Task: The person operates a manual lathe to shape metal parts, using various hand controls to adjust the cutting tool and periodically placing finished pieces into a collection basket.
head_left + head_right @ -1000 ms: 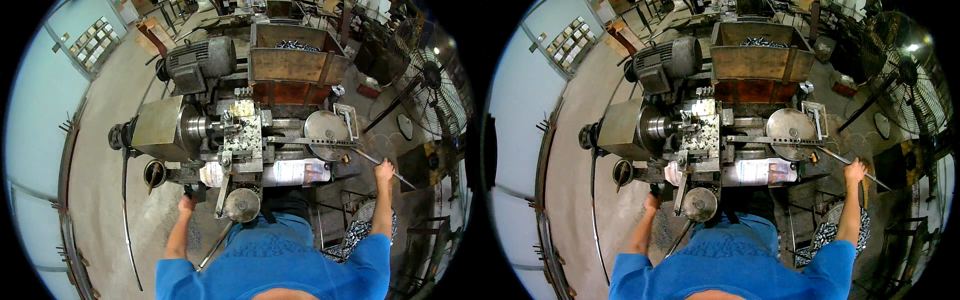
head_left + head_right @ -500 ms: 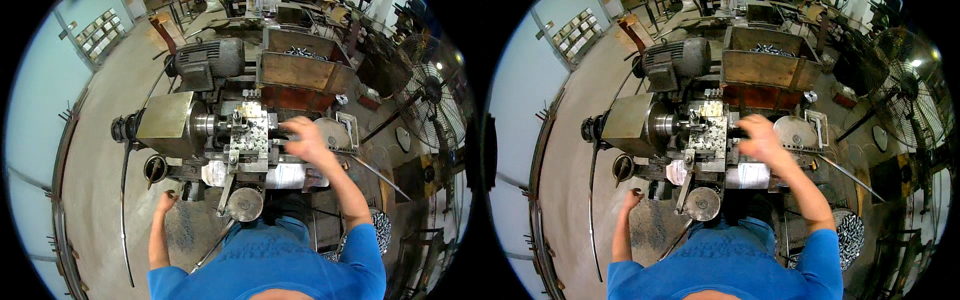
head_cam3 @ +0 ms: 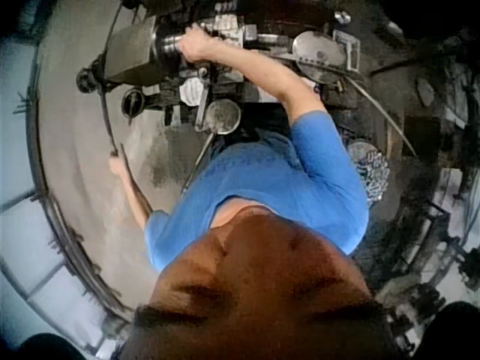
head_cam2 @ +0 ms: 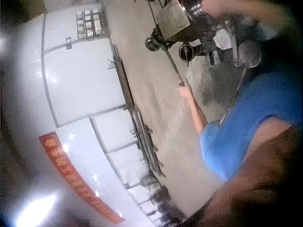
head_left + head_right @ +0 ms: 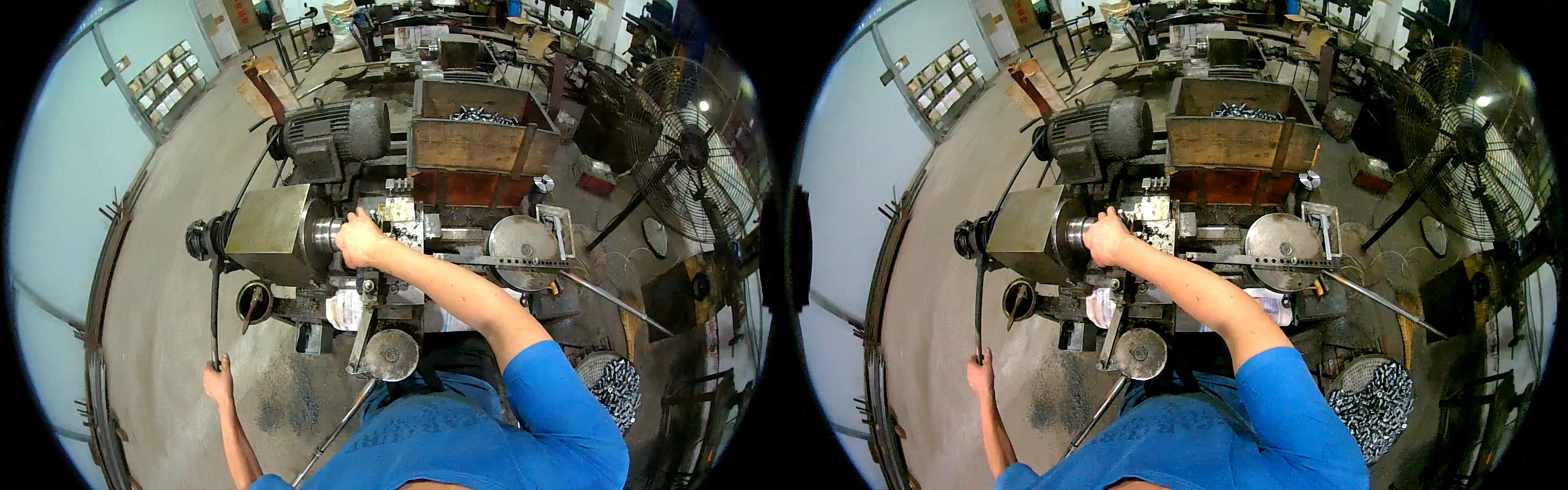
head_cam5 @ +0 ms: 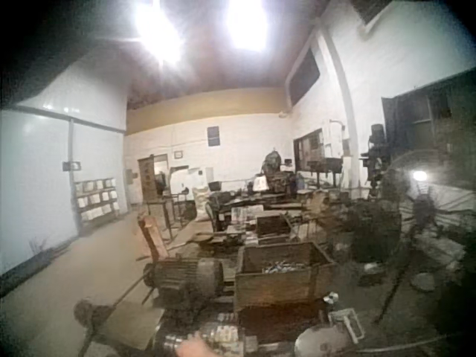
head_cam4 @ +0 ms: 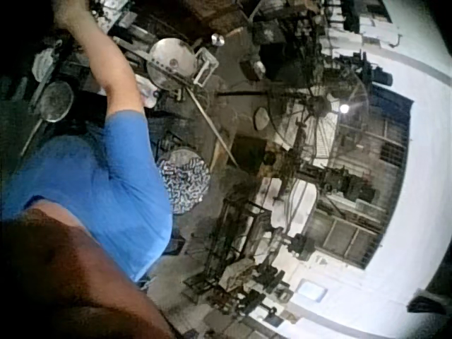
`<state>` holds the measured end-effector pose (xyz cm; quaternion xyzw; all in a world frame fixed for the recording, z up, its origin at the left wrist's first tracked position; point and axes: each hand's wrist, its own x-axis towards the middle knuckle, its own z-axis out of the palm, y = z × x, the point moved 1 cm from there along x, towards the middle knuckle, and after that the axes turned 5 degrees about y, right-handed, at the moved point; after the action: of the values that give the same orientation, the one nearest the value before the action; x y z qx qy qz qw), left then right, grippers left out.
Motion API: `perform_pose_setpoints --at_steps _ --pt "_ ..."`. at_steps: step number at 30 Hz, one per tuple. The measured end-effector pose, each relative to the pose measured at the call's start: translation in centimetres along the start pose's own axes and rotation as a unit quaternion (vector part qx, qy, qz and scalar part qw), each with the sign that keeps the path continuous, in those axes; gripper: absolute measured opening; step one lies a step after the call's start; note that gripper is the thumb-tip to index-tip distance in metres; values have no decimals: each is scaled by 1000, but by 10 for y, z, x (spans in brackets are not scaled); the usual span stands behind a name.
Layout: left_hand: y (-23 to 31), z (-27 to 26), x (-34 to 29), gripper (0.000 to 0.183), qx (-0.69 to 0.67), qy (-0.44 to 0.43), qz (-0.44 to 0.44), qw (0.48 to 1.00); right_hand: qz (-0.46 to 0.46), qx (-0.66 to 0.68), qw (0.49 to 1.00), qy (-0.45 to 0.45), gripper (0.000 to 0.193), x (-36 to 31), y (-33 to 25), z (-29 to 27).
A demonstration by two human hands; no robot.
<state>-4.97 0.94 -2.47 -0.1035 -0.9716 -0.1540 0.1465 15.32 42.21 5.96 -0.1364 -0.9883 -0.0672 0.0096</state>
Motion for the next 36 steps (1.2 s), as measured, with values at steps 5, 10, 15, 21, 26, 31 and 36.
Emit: perform_pose_setpoints --at_steps 5,10,15,21,26,31,36 --pt "19 -13 -29 36 -39 1 10 999 -9 8 1000 1 22 -3 -8 -6" --pt "-2 -9 -5 30 -173 -182 11 968 16 -12 999 31 22 -14 -1 -14" --pt "10 -16 10 27 -291 -294 21 910 14 -49 944 326 22 -54 59 -69" --pt "17 30 30 21 -425 -318 -12 848 204 -42 889 407 52 -101 150 -101" --pt "4 34 27 25 -425 -252 -19 869 190 112 867 446 43 -200 132 -53" --pt "13 7 19 37 -408 -323 -94 848 432 159 803 378 44 -376 96 72" --pt "64 45 4 37 -392 -325 -108 854 744 51 660 91 33 -575 42 160"
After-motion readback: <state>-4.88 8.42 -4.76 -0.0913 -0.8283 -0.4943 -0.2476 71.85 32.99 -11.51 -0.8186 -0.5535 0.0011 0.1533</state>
